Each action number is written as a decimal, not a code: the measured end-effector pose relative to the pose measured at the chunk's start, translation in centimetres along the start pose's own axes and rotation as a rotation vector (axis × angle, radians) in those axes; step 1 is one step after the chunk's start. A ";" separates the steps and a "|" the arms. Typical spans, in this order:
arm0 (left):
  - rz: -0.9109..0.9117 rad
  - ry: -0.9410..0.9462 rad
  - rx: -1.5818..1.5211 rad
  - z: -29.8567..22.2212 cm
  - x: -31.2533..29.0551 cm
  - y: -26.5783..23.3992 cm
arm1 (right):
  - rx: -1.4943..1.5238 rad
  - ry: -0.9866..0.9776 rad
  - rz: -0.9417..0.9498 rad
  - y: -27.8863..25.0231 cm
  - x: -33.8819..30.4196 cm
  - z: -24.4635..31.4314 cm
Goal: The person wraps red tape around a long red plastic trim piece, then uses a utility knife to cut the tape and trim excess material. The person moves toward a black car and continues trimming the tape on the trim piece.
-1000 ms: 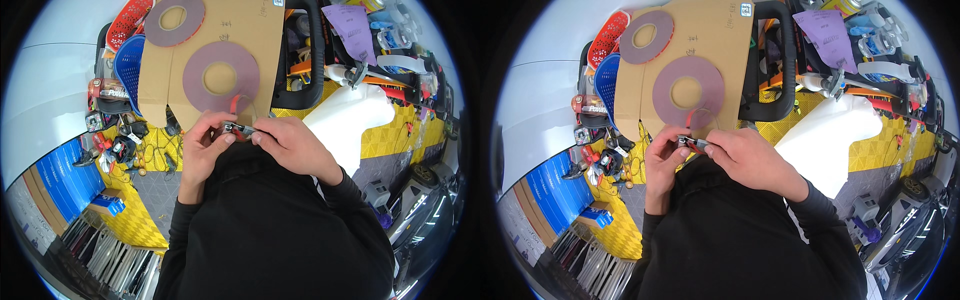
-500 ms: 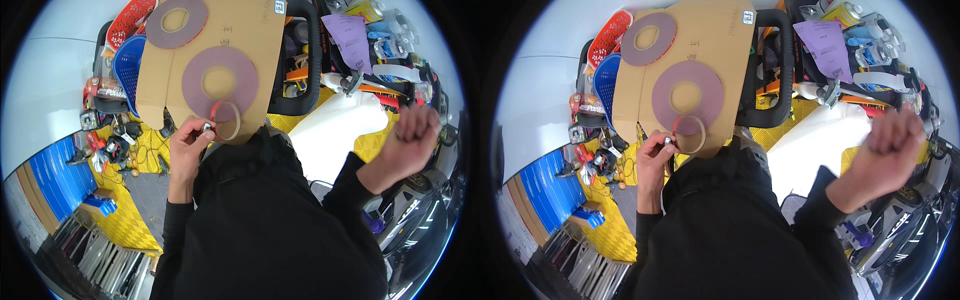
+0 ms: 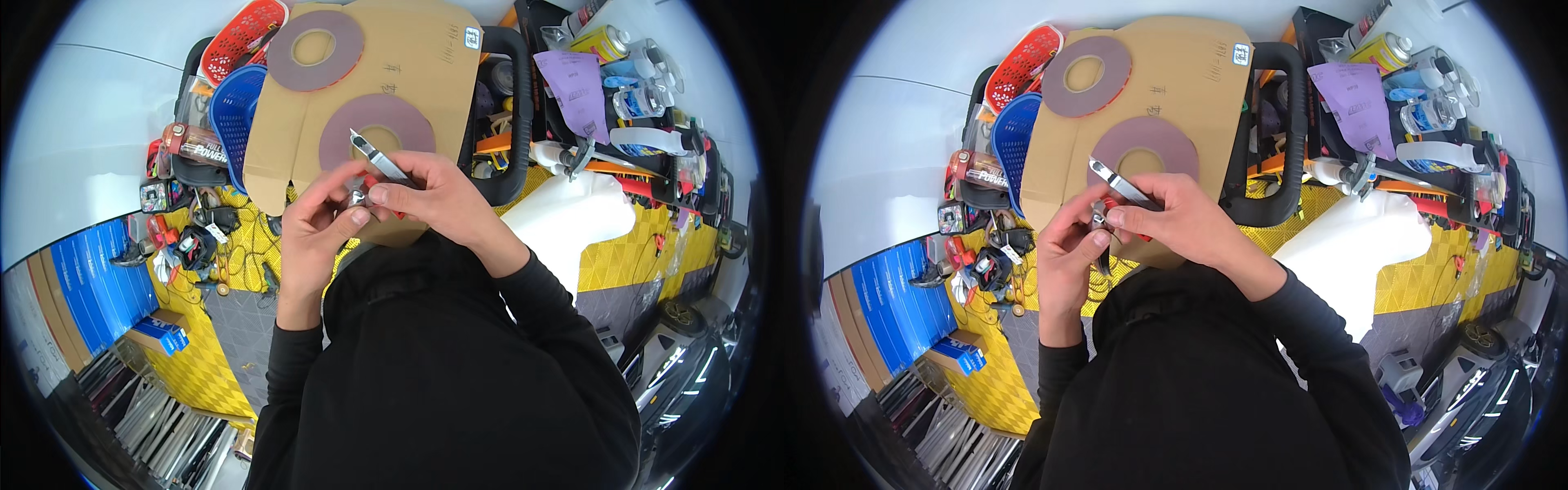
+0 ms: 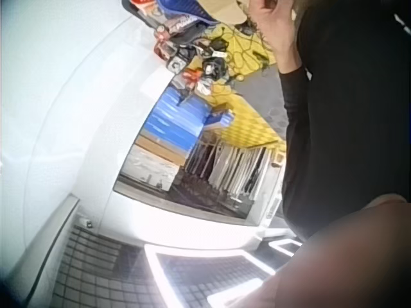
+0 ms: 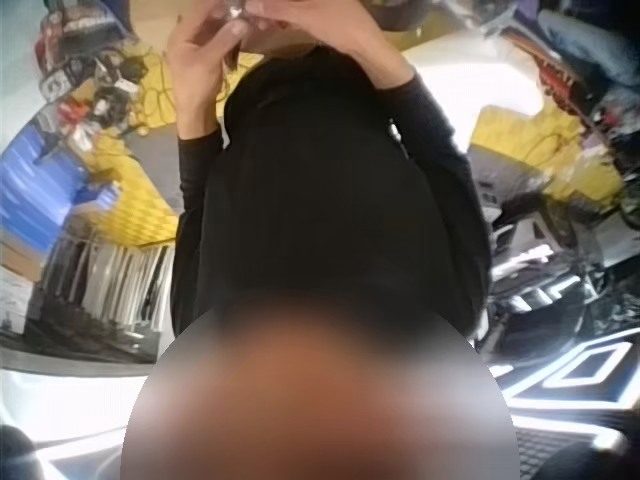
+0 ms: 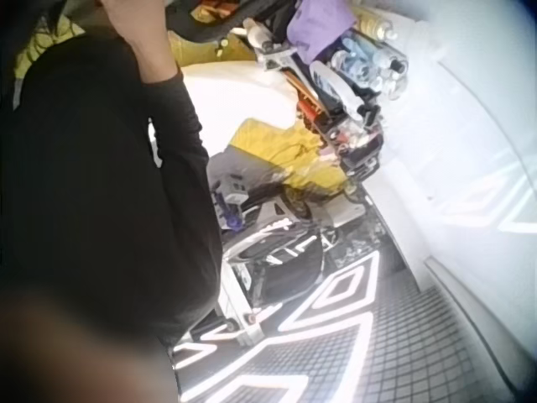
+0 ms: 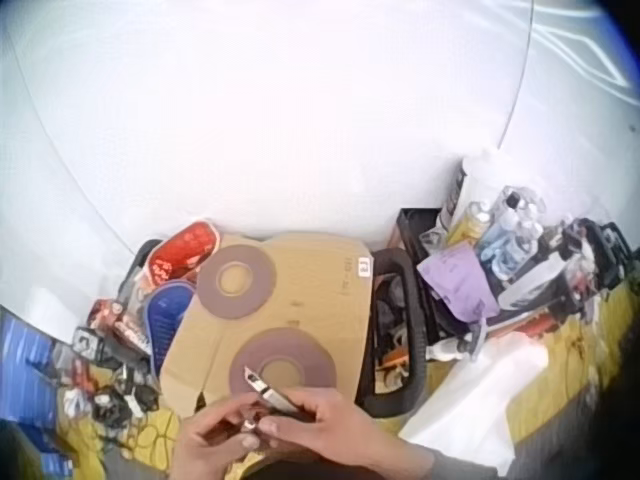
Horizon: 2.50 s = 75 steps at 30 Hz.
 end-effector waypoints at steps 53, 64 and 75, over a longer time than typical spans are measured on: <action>0.481 0.504 -0.349 -9.9 -2.4 0.6 | -1.032 -0.523 -0.035 7.4 -3.9 13.9; 0.458 0.601 -0.132 -18.6 -1.7 -2.7 | -0.146 -0.165 0.365 9.1 -1.5 13.7; 0.263 0.189 -0.685 -12.3 -4.2 1.8 | -0.933 -0.699 0.030 8.2 -2.4 12.1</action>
Point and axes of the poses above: each hand's wrist, its own x-axis towards the middle knuckle, its own y-axis out of the palm, z = x × y, the point moved 6 cm from there along x, towards the middle knuckle, and after that the axes turned 13 degrees about z, right-handed, at the moved point
